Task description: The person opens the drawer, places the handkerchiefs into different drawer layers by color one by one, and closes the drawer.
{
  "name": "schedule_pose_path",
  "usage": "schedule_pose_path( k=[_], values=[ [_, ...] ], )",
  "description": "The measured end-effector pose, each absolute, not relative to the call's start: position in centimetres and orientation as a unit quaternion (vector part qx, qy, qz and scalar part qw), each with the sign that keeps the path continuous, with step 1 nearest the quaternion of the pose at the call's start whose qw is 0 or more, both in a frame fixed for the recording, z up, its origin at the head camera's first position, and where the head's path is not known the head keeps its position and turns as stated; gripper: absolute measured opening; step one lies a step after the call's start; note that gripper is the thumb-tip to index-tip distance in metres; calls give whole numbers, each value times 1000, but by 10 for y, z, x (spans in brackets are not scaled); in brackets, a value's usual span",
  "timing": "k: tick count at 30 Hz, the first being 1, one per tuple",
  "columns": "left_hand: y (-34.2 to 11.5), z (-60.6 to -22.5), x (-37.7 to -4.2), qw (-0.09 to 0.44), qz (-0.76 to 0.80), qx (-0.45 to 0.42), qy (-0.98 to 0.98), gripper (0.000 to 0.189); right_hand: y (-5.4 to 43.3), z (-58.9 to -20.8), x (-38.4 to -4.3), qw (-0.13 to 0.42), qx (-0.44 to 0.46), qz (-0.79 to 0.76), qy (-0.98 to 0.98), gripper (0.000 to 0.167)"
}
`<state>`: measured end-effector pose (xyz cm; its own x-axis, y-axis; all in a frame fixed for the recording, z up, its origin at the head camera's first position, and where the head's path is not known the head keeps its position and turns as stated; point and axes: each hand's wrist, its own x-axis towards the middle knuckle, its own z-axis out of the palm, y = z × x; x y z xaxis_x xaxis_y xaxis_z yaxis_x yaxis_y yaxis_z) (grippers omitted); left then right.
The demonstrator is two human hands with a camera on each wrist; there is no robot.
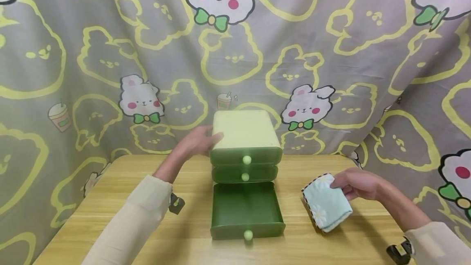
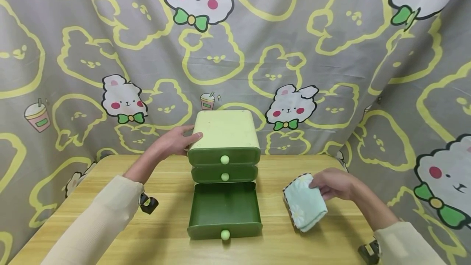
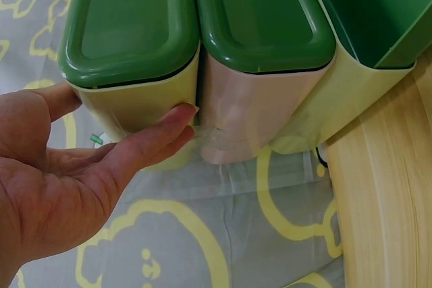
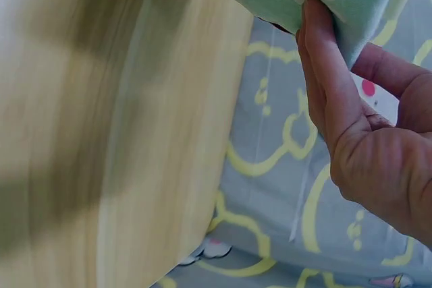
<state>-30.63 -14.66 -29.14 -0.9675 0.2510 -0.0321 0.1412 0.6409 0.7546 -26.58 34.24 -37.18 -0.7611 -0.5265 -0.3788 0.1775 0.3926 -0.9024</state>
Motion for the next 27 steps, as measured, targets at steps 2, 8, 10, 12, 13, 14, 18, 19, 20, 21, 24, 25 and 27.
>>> schedule_pose_path(
  k=[2,8,10,12,13,14,18,19,20,21,24,25,27],
  values=[
    [-146,-291,-305,68,410,108,903,63,334,-367,-264,324,-115,-541,768,20],
    [-147,-292,-306,73,416,105,900,66,309,-356,-260,309,-115,-546,770,22],
    [-147,-292,-306,74,417,105,900,67,302,-353,-259,303,-111,-549,771,24],
    [-147,-291,-306,74,415,104,901,67,294,-351,-259,295,-106,-553,772,24],
    [-147,-291,-306,74,414,104,901,68,290,-349,-258,291,-105,-556,771,25],
    [-146,-291,-305,74,413,103,902,68,286,-348,-258,289,-103,-558,771,24],
    [-147,-290,-305,71,404,103,906,70,272,-344,-257,283,-114,-567,765,25],
    [-147,-290,-304,72,403,103,907,70,269,-343,-257,283,-119,-570,763,25],
    [-146,-289,-304,72,401,102,907,71,266,-342,-257,283,-123,-572,760,26],
    [-146,-289,-304,72,400,101,908,72,263,-341,-257,283,-126,-574,758,26],
    [-146,-288,-304,72,398,100,909,74,252,-339,-257,285,-126,-583,751,27],
    [-146,-288,-304,72,398,99,909,74,249,-339,-257,285,-125,-584,750,27],
    [-146,-288,-304,72,397,101,910,74,243,-339,-257,285,-125,-588,747,28]
  ],
)
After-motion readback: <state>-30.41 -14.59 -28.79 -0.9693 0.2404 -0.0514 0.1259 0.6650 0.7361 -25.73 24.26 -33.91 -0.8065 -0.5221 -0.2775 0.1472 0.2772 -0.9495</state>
